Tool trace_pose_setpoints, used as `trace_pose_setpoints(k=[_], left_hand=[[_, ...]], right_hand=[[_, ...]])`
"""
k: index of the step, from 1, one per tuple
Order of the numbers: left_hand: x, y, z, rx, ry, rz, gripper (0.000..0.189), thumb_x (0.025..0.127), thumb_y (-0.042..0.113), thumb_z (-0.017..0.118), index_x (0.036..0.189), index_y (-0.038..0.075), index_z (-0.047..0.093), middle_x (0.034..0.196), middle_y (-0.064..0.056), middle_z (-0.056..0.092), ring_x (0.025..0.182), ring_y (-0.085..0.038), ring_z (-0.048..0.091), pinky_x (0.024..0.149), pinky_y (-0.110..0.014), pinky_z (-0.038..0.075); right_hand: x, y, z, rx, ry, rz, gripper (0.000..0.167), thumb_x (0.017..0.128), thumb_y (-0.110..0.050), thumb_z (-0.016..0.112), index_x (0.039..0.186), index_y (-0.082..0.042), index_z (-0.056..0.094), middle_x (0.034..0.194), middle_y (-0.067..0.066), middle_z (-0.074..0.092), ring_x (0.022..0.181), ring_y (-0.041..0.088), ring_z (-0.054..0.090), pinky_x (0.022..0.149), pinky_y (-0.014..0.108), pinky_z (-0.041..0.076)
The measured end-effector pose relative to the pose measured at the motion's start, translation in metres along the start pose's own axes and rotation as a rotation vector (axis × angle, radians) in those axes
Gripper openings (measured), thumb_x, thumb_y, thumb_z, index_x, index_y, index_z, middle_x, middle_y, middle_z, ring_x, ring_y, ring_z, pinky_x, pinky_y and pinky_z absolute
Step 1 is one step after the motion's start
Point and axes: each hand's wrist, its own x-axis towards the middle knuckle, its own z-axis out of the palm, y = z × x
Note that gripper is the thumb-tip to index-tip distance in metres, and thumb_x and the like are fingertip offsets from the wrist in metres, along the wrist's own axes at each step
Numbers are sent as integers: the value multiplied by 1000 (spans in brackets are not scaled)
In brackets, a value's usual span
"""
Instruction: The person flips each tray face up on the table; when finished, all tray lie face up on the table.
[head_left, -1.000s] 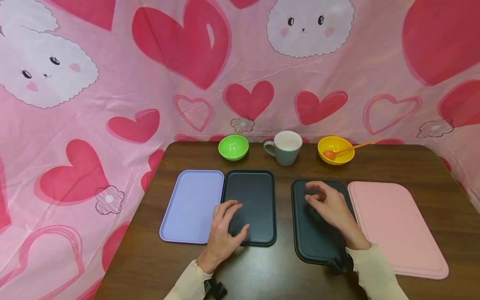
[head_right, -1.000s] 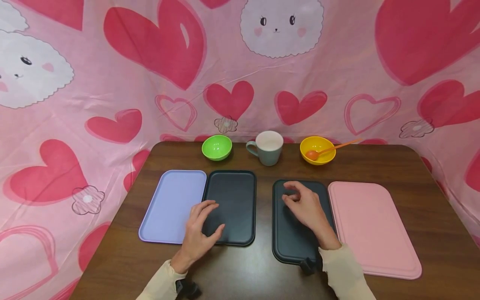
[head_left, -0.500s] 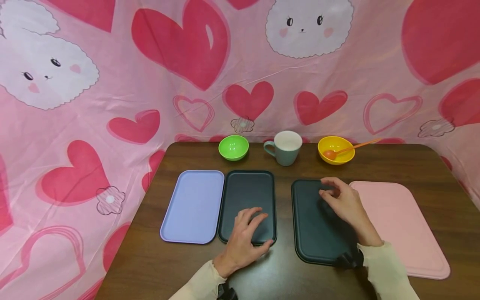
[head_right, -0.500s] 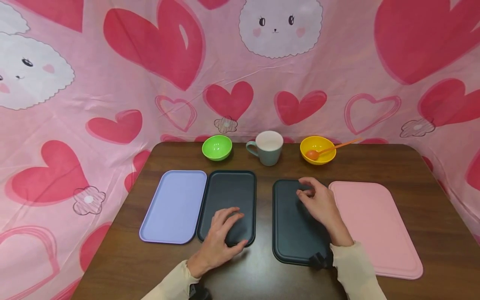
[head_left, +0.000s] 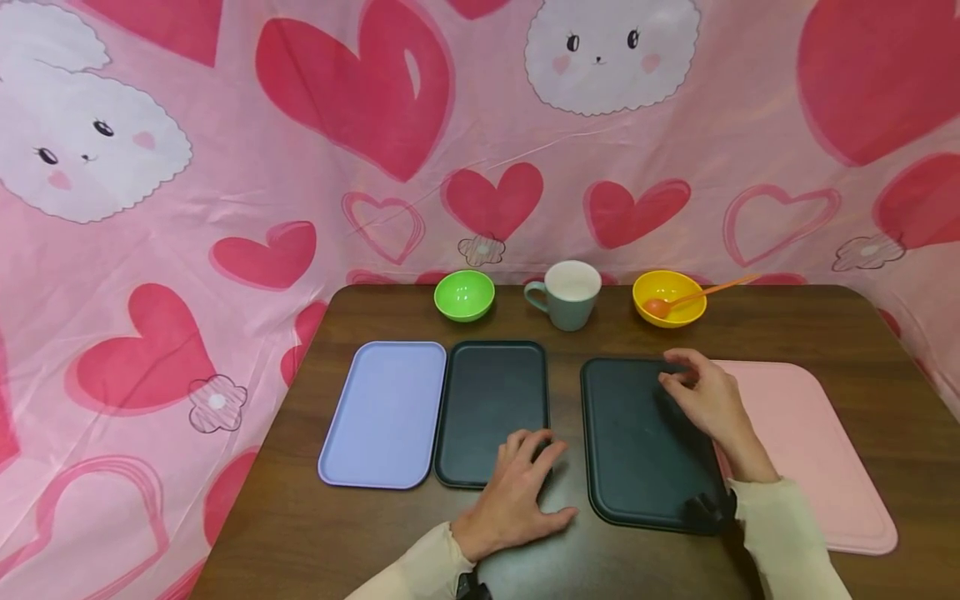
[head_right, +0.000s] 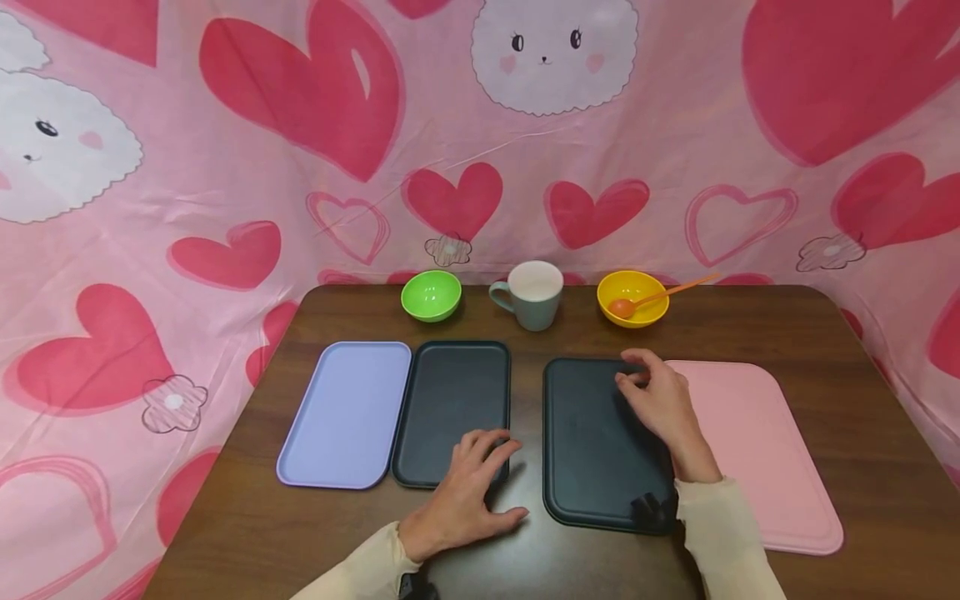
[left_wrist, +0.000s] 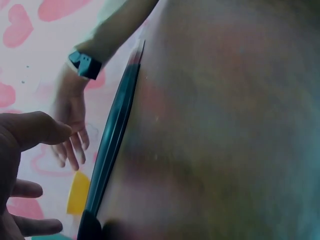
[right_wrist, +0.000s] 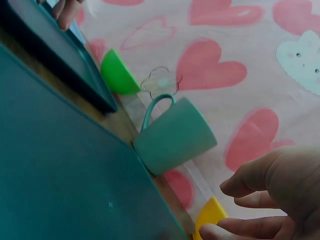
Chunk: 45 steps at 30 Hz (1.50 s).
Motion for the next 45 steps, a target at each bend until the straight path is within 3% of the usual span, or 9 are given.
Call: trace_pose_setpoints(k=[6, 11, 19, 25, 36, 45], left_hand=[[2, 4, 6, 56, -85, 4, 79, 74, 53, 82, 139, 19, 52, 134, -7, 54, 122, -24, 44, 92, -37, 38], [3, 9, 8, 77, -144, -7, 82, 75, 57, 80, 142, 23, 48, 134, -5, 52, 124, -25, 41, 92, -37, 36], [7, 13, 14, 123, -174, 4, 87, 74, 62, 78, 145, 24, 45, 136, -6, 54, 127, -29, 43, 94, -41, 37], [12, 17, 17, 174, -233, -5, 89, 74, 65, 77, 147, 26, 44, 135, -6, 54, 131, -34, 42, 94, -46, 36], [21, 24, 24, 244, -262, -5, 93, 71, 72, 75, 146, 29, 44, 135, -6, 54, 132, -33, 39, 94, -47, 33], [29, 35, 31, 360, -267, -16, 99, 67, 84, 68, 147, 32, 42, 135, -9, 54, 131, -34, 40, 95, -52, 37]], right_hand=[[2, 9, 0, -19, 4, 22, 36, 92, -15, 67, 124, 1, 61, 107, 28, 72, 94, 43, 69, 80, 48, 53], [2, 14, 2, -43, -10, 18, 38, 92, -13, 66, 126, 3, 58, 111, 33, 68, 99, 47, 64, 88, 62, 49], [4, 21, 6, -131, -43, -25, 41, 90, -11, 66, 125, 8, 57, 118, 37, 63, 104, 53, 57, 95, 67, 41], [4, 26, 10, -198, -59, -28, 39, 89, -10, 67, 123, 7, 59, 123, 38, 60, 116, 55, 47, 94, 72, 31], [5, 29, 10, -234, -158, 51, 36, 93, -18, 64, 121, 3, 59, 125, 37, 57, 132, 58, 26, 95, 75, 17], [5, 27, 12, -256, -183, 57, 36, 94, -18, 62, 123, 3, 56, 128, 37, 57, 133, 60, 24, 97, 76, 14]])
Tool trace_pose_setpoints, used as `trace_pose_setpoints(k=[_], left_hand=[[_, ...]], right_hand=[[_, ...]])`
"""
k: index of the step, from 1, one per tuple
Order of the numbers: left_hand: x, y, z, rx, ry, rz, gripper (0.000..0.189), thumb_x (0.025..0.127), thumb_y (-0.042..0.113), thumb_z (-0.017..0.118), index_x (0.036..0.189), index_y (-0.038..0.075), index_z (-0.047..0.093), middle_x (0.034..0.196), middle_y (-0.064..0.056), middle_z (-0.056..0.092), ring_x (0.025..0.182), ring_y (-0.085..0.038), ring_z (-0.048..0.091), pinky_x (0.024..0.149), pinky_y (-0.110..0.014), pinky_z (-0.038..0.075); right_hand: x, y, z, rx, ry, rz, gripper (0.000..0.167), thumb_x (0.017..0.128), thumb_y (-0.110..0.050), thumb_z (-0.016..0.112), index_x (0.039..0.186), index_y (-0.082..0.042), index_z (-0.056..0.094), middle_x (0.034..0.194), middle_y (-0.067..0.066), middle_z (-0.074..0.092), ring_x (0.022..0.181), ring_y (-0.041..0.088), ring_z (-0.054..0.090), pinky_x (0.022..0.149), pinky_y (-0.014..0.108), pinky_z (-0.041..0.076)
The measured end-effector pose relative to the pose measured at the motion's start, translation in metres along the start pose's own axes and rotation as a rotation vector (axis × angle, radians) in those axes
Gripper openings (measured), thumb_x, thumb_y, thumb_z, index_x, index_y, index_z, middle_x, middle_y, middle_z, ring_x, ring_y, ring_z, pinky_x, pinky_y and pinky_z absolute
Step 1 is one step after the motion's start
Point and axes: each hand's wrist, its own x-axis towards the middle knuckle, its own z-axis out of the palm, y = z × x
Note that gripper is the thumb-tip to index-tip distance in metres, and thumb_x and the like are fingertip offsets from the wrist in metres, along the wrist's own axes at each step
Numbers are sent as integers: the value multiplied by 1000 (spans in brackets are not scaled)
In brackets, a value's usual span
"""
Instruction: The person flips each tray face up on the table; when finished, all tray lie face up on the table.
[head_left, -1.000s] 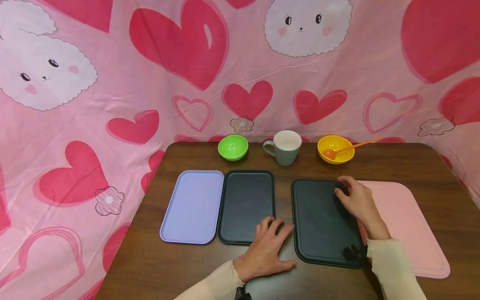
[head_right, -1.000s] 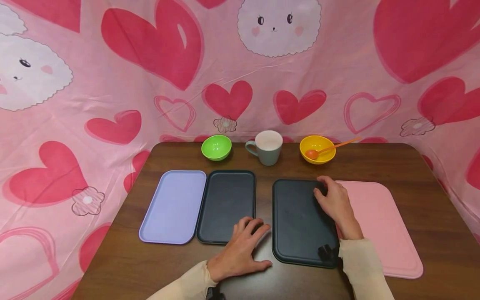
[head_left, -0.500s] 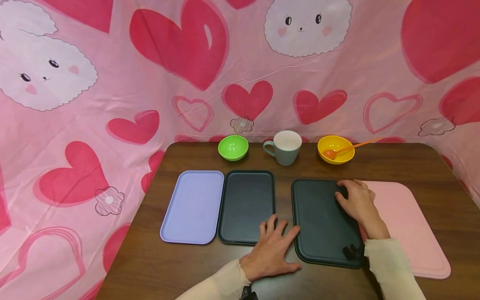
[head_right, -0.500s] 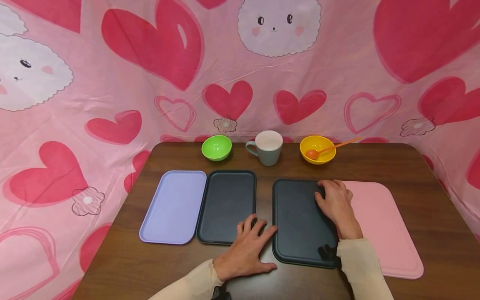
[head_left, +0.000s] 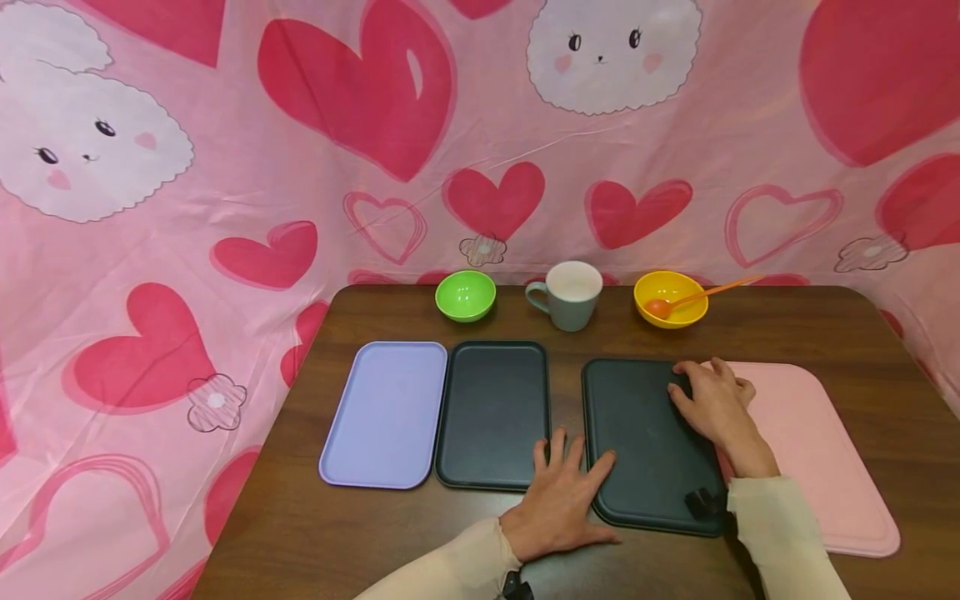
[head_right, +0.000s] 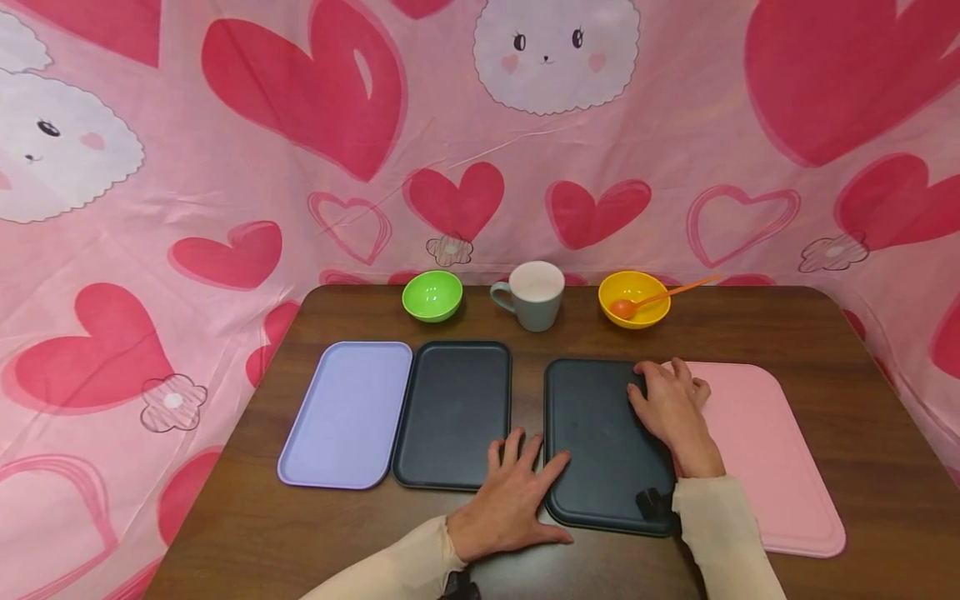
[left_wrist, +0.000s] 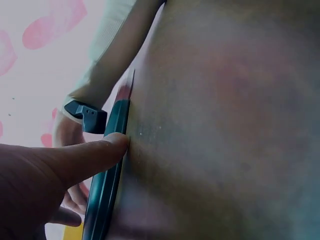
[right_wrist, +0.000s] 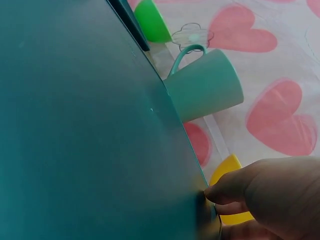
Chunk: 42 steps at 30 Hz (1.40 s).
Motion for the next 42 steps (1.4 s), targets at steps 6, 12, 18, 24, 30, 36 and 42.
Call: trace_pose_setpoints(k=[6, 12, 18, 24, 30, 36, 42], left_hand=[[4, 2, 2, 20, 2, -18, 99, 66, 86, 66, 146, 32, 44, 136, -11, 55, 133, -36, 42, 95, -53, 40], [8, 0, 2, -22, 40, -9, 99, 64, 83, 71, 143, 29, 48, 129, -10, 59, 128, -32, 44, 95, -52, 40], [9, -3, 3, -74, 68, 9, 97, 62, 79, 76, 140, 27, 51, 125, -8, 61, 126, -28, 44, 95, -49, 38], [9, -8, 1, -213, 55, 9, 95, 64, 67, 84, 143, 27, 49, 131, -11, 59, 134, -30, 38, 100, -50, 33], [9, -13, -6, -292, 56, 4, 95, 66, 58, 88, 145, 27, 47, 145, -19, 52, 146, -42, 31, 104, -53, 31], [9, -17, -17, -379, 38, 1, 95, 67, 48, 90, 148, 27, 44, 153, -25, 43, 147, -47, 32, 104, -54, 33], [10, -17, -25, -593, -41, -26, 94, 72, 32, 90, 151, 25, 38, 161, -28, 27, 147, -41, 38, 110, -48, 39]], right_hand=[[0, 0, 1, -11, 0, -12, 37, 94, -18, 61, 123, 3, 54, 128, 37, 57, 134, 60, 23, 98, 76, 13], [1, 0, 1, -6, -3, -17, 36, 94, -18, 62, 123, 3, 55, 127, 38, 57, 135, 58, 23, 98, 76, 13], [0, 0, 1, 17, 3, -33, 35, 93, -19, 64, 120, 2, 58, 126, 35, 59, 135, 55, 28, 96, 75, 14], [0, 1, 0, 57, 20, -53, 32, 92, -18, 65, 117, 2, 60, 123, 33, 62, 134, 53, 32, 95, 76, 15], [1, 2, -3, 74, 12, -51, 34, 94, -20, 63, 120, 1, 59, 127, 34, 60, 135, 53, 32, 94, 75, 15], [1, 1, -4, 76, 8, -43, 34, 96, -21, 61, 121, 1, 58, 129, 35, 58, 136, 53, 32, 94, 75, 16], [-1, 1, -5, 87, -7, -31, 35, 98, -24, 59, 122, 1, 56, 132, 36, 55, 137, 54, 30, 94, 75, 15]])
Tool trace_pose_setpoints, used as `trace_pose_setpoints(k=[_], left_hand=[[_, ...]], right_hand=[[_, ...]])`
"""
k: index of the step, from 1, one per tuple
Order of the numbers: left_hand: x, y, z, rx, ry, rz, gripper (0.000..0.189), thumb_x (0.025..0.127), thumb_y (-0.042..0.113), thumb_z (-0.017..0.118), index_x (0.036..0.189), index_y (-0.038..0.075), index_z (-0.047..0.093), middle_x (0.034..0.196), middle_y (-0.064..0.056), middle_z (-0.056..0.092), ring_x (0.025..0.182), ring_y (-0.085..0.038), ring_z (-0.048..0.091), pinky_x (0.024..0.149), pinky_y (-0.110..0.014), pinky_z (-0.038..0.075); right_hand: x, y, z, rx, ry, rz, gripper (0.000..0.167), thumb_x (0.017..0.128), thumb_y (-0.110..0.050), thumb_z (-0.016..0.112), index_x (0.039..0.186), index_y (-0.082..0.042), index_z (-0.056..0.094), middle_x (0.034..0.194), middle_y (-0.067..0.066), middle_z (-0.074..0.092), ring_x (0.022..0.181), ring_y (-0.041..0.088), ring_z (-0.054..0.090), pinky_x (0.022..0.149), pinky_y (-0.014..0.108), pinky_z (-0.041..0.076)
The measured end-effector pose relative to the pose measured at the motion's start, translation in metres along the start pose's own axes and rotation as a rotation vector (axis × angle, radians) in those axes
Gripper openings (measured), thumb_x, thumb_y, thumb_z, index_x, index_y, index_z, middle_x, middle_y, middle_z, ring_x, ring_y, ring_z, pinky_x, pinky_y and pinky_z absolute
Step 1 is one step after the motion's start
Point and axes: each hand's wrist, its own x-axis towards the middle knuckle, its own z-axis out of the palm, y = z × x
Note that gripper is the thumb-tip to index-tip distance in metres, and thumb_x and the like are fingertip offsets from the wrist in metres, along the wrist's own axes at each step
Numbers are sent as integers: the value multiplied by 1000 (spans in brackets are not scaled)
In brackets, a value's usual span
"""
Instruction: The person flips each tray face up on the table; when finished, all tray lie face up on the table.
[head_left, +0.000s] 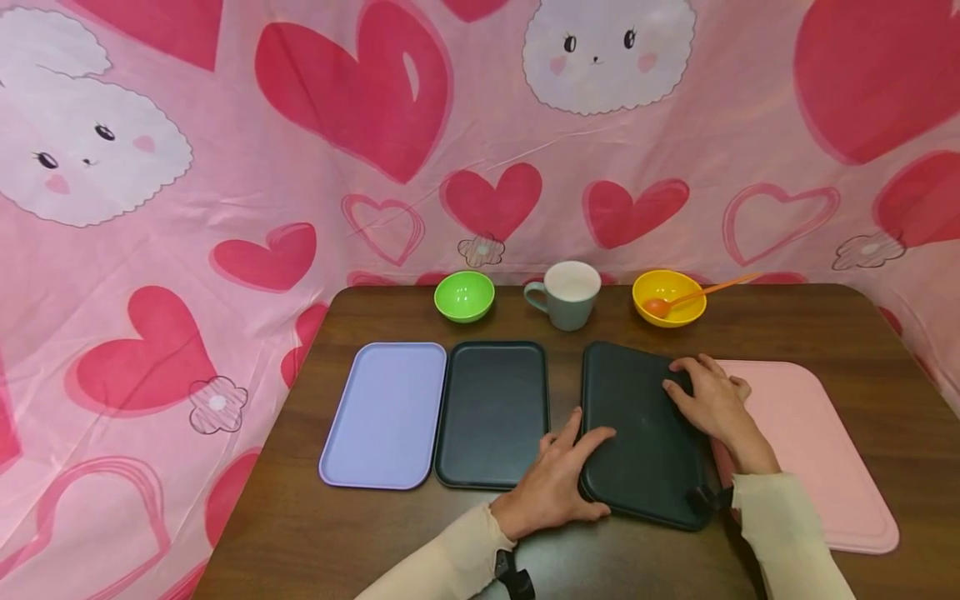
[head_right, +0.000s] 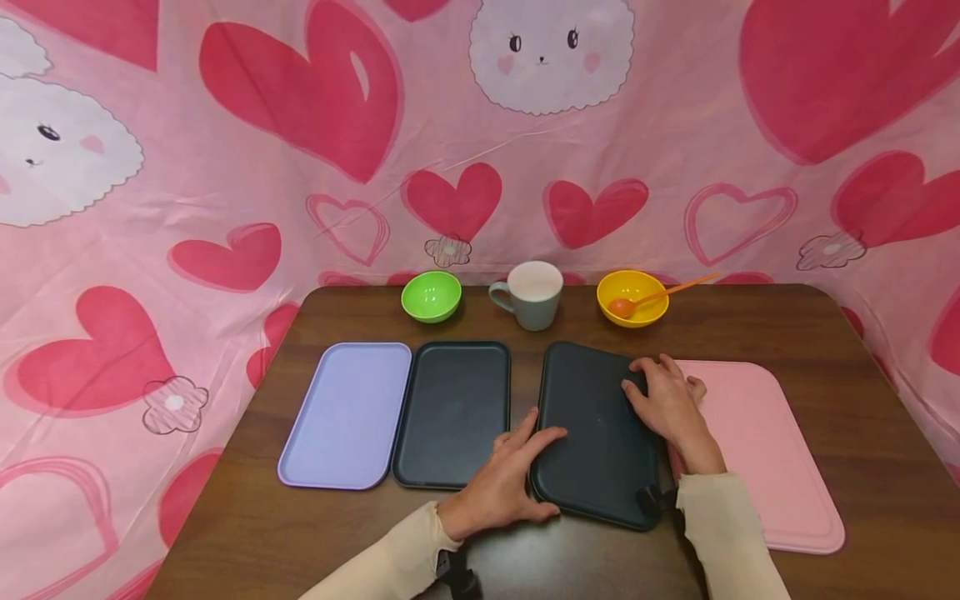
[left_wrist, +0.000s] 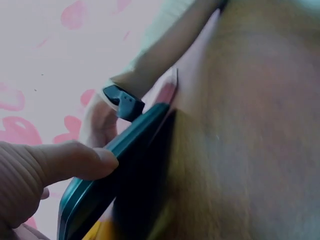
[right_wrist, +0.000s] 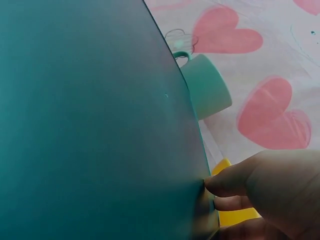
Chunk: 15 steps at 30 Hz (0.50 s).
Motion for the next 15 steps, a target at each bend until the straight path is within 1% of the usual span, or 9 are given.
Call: trace_pose_setpoints(k=[3, 6, 10, 13, 15], left_hand=[[0, 2, -2, -115, -13, -54, 96, 72, 23, 91, 152, 25, 38, 162, -29, 23, 144, -42, 40, 107, -43, 47], [1, 4, -3, -179, -7, -109, 97, 72, 21, 91, 153, 26, 37, 162, -28, 24, 142, -44, 42, 103, -41, 51], [0, 6, -3, -201, -2, -148, 97, 71, 22, 91, 152, 29, 39, 161, -24, 30, 141, -43, 44, 104, -46, 49], [1, 6, -3, -203, -2, -154, 95, 71, 22, 91, 151, 29, 40, 160, -19, 34, 142, -41, 44, 105, -48, 48], [1, 6, -3, -206, -2, -154, 95, 71, 23, 91, 151, 29, 40, 158, -16, 35, 141, -38, 44, 104, -47, 47]], right_hand=[[0, 0, -1, 3, -12, 6, 35, 99, -25, 58, 123, 0, 56, 134, 37, 53, 138, 55, 29, 94, 75, 15], [0, -1, 0, 7, -18, 13, 36, 99, -26, 57, 124, -1, 55, 135, 37, 53, 139, 55, 28, 95, 76, 14], [1, -1, 1, 15, -16, 17, 35, 99, -25, 57, 125, -1, 54, 135, 36, 52, 139, 55, 28, 95, 76, 13], [0, -2, 1, 19, -13, 17, 35, 99, -24, 57, 125, -1, 54, 134, 36, 53, 138, 55, 28, 95, 77, 13], [-1, -3, 1, 14, -15, 18, 35, 99, -25, 57, 125, -1, 54, 134, 36, 54, 137, 56, 29, 95, 77, 13]])
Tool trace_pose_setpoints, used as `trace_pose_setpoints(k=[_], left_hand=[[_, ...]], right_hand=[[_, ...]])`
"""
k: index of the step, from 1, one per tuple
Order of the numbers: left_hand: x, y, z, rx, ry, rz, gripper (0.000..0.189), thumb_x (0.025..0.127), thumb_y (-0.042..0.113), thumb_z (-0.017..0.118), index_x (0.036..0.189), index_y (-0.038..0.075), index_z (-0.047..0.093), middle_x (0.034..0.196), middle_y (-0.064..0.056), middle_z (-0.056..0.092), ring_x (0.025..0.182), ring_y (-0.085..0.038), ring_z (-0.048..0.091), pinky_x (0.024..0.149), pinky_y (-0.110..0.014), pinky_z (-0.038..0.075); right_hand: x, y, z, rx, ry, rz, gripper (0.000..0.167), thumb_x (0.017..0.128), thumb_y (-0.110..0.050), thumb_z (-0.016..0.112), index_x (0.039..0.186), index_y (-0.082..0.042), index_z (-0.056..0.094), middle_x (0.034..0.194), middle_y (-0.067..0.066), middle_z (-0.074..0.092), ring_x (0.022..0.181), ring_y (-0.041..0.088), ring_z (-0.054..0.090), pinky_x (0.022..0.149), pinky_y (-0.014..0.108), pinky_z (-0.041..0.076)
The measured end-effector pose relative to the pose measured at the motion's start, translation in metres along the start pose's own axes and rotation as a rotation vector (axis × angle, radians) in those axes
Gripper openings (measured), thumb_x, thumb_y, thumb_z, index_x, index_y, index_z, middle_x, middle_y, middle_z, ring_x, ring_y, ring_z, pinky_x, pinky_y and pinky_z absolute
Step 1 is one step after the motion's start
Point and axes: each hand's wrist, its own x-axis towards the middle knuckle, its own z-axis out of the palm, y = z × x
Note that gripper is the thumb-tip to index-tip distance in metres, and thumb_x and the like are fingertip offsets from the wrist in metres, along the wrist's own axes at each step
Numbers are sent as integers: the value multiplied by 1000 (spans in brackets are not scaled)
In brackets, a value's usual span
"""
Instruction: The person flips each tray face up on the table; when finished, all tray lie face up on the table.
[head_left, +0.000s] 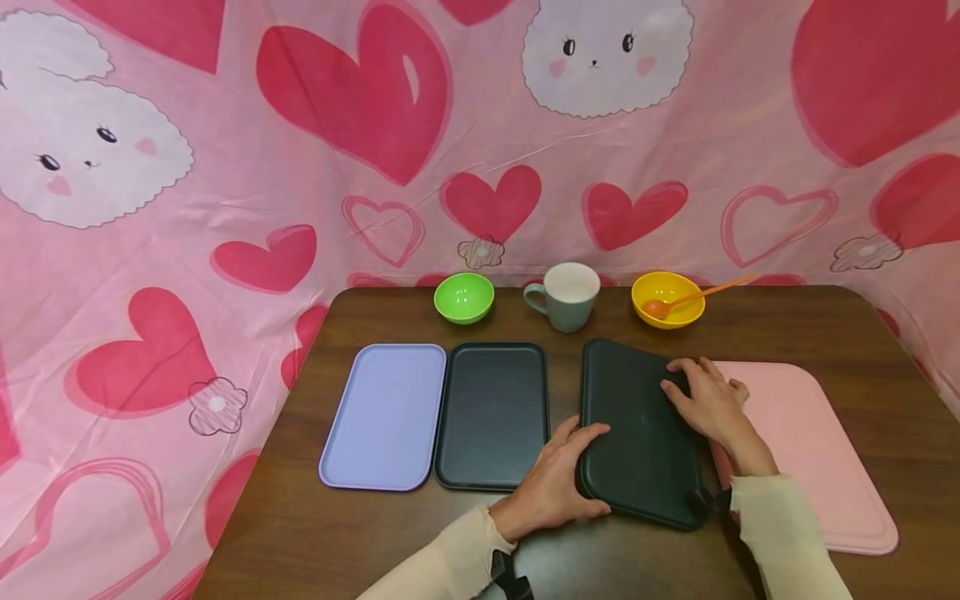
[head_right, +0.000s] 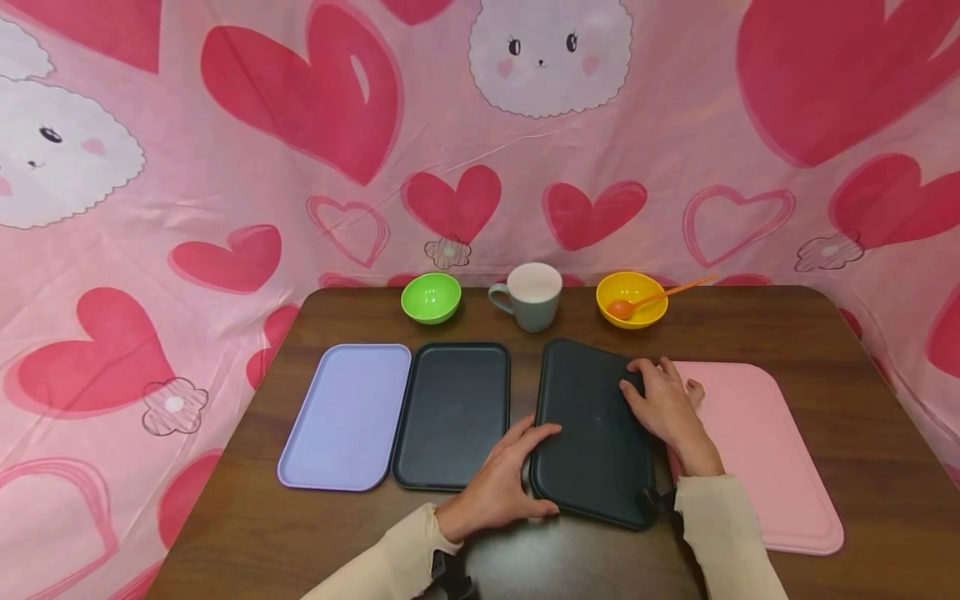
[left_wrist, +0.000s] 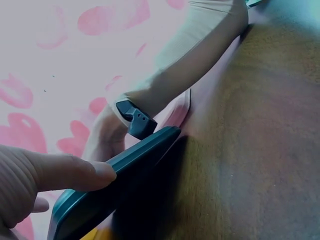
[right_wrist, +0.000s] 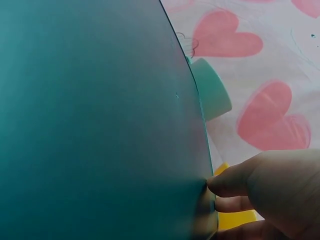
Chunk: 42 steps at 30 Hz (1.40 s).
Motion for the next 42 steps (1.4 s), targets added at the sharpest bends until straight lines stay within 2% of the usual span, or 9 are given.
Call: trace_pose_setpoints(k=[5, 10, 16, 24, 28, 33, 42], left_hand=[[-1, -1, 0, -13, 13, 24, 90, 71, 25, 91, 147, 29, 44, 146, -11, 37, 130, -27, 47, 100, -35, 48], [-3, 1, -1, -12, 34, 50, 84, 71, 25, 91, 143, 26, 49, 141, -9, 37, 126, -21, 41, 99, -30, 46], [-5, 4, -3, -13, 44, 63, 81, 71, 25, 90, 142, 23, 51, 143, -10, 35, 124, -19, 40, 98, -28, 45], [-7, 7, -5, -4, 48, 96, 80, 73, 26, 89, 142, 24, 50, 144, -10, 34, 124, -19, 39, 97, -28, 44], [-7, 8, -7, 4, 45, 109, 79, 73, 27, 89, 142, 24, 51, 142, -9, 35, 125, -19, 39, 98, -29, 44], [-8, 9, -9, 14, 50, 140, 77, 75, 26, 88, 142, 24, 51, 140, -9, 37, 125, -19, 38, 99, -30, 43], [-11, 12, -11, -55, 45, 206, 72, 78, 25, 85, 142, 21, 52, 139, -10, 38, 126, -21, 37, 104, -33, 40]], right_hand=[[-1, -3, -1, -11, -2, 3, 35, 99, -24, 56, 125, 0, 54, 131, 38, 55, 136, 58, 28, 97, 78, 11], [-2, -8, -2, -16, 2, 0, 35, 98, -23, 56, 125, 0, 56, 129, 36, 57, 134, 57, 29, 96, 76, 11], [-5, -13, -3, -3, 14, -34, 33, 98, -22, 59, 123, -1, 60, 128, 33, 60, 129, 55, 38, 95, 75, 14], [-7, -20, -6, 20, 14, -105, 32, 98, -20, 61, 124, -1, 60, 130, 30, 61, 117, 51, 54, 87, 68, 26], [-10, -26, -8, 39, 18, -135, 32, 98, -20, 61, 124, 0, 61, 132, 30, 60, 117, 52, 56, 86, 68, 31], [-13, -33, -11, 53, 31, -172, 32, 97, -19, 62, 123, 0, 62, 137, 31, 56, 121, 52, 56, 92, 72, 34], [-18, -42, -14, 57, 36, -214, 33, 98, -21, 61, 125, 0, 61, 140, 33, 53, 124, 53, 54, 97, 73, 34]])
